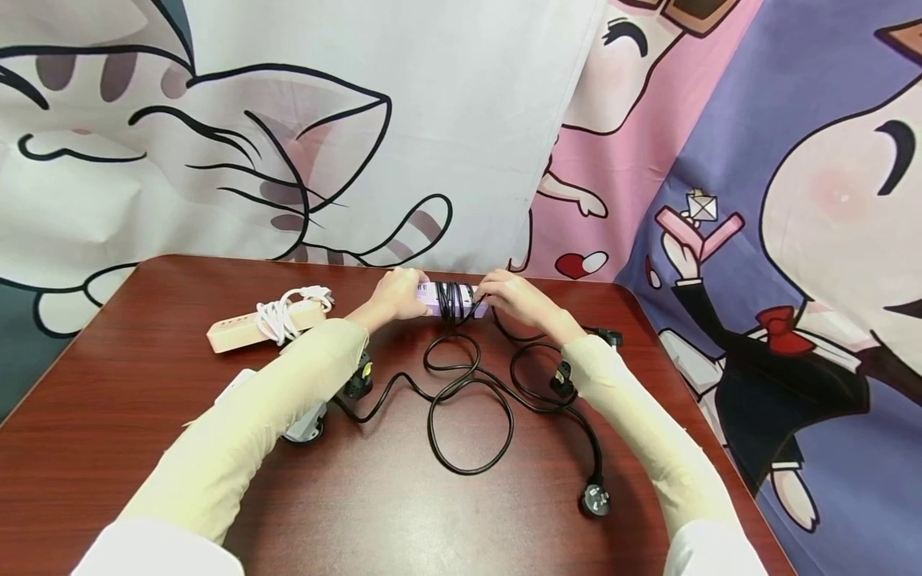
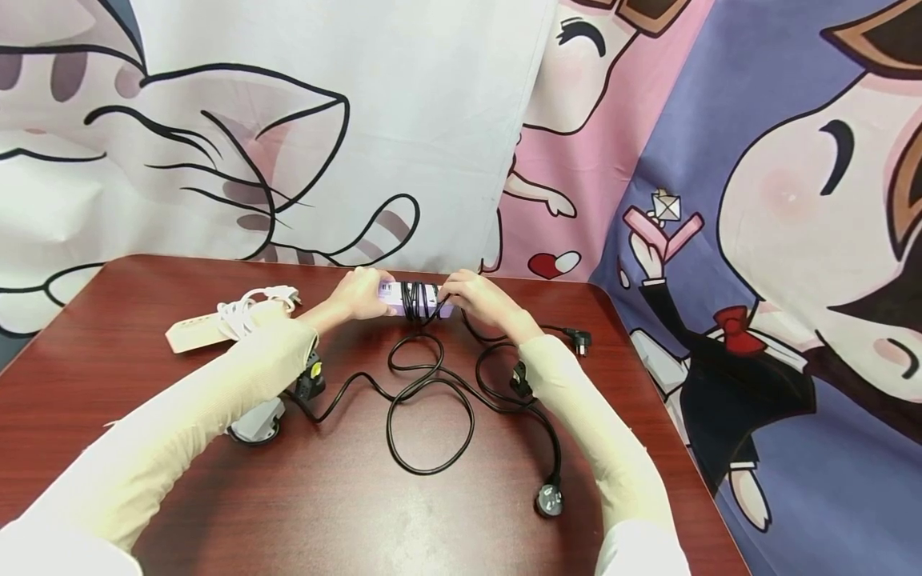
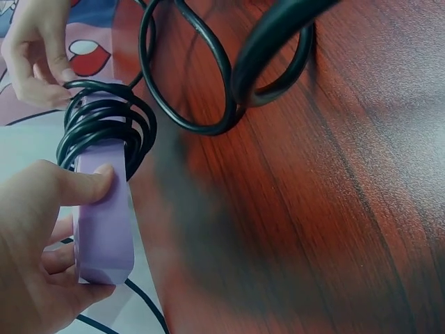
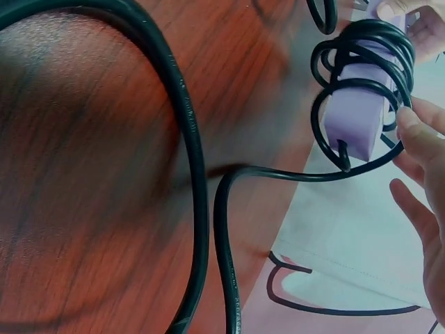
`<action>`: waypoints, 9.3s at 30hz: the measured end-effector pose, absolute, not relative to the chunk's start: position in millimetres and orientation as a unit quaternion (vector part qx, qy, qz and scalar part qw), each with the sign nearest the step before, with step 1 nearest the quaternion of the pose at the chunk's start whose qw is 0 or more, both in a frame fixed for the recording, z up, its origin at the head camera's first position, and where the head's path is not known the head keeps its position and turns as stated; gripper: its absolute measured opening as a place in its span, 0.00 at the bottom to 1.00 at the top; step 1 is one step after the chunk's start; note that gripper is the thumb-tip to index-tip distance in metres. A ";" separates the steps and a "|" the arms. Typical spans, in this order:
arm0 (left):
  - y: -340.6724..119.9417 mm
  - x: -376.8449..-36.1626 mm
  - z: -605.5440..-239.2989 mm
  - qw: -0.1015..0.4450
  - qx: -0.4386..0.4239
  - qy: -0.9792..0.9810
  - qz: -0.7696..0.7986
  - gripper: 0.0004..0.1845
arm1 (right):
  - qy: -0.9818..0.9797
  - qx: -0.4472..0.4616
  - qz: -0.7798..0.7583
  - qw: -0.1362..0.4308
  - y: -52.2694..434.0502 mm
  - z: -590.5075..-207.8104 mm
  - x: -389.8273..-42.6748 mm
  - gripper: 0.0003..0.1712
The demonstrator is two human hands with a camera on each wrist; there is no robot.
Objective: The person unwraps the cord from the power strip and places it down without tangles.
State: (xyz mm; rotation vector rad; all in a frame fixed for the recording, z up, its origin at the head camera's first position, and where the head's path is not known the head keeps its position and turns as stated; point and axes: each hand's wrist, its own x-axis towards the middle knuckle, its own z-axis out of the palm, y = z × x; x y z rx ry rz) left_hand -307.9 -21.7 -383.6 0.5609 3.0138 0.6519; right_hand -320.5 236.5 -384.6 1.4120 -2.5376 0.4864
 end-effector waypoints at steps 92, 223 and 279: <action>-28.9 -297.1 -384.3 -0.010 0.146 0.955 0.257 0.29 | -0.911 0.243 0.147 0.299 264.8 -390.6 -287.4 0.02; -46.2 -287.9 -382.4 0.015 0.190 0.948 0.254 0.27 | -0.954 0.022 0.156 0.254 284.5 -364.9 -324.5 0.07; -55.5 -288.8 -390.1 -0.028 0.089 0.957 0.273 0.30 | -0.929 0.231 0.106 0.268 347.1 -387.7 -295.0 0.04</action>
